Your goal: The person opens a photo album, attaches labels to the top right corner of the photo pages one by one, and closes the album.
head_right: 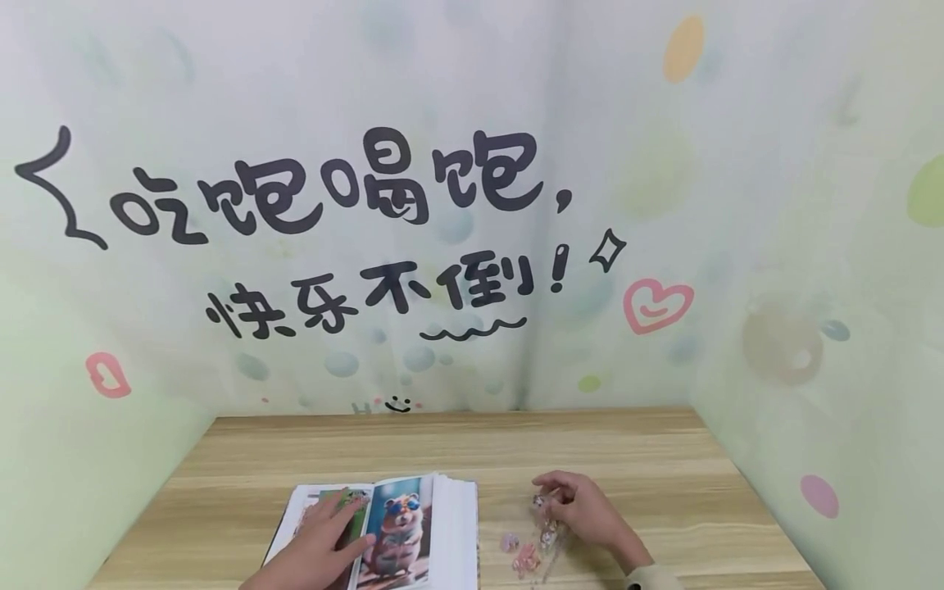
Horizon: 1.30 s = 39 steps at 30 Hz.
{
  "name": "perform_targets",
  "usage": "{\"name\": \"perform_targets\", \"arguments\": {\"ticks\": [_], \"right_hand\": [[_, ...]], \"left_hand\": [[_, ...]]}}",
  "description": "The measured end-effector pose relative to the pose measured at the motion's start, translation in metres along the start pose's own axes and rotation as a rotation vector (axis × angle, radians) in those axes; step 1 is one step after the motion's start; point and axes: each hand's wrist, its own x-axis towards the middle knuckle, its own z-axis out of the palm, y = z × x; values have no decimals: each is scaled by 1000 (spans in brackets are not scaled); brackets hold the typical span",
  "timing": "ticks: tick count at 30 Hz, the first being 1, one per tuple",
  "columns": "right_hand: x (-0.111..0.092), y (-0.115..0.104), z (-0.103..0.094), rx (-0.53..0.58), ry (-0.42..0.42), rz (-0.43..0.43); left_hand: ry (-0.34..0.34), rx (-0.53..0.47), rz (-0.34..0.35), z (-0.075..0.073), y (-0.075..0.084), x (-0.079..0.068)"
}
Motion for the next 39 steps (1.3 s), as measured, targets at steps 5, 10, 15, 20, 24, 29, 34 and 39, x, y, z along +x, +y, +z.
{"name": "perform_targets", "arguments": {"ticks": [5,10,15,20,24,29,34,39], "right_hand": [[2,-12,-7,89,-41,-26],[4,-27,-10,140,-50,-14],[8,-39,-10,158,-41,15],[13,-48,-10,193,-28,9],[15,-55,-8,242,-12,6],[18,-63,-3,349,-6,-16],[20,-66,4,486,-26,-46],[19,-65,11,451,-13,-1]], "left_hand": [[17,-86,60,5,18,8],[55,-169,143,11,36,16],[125,-321,175,26,52,26],[144,-452,227,40,65,33],[76,-579,224,47,75,37],[-6,-743,167,58,89,41],[16,-854,129,66,98,49],[57,-1004,122,68,103,53]]}}
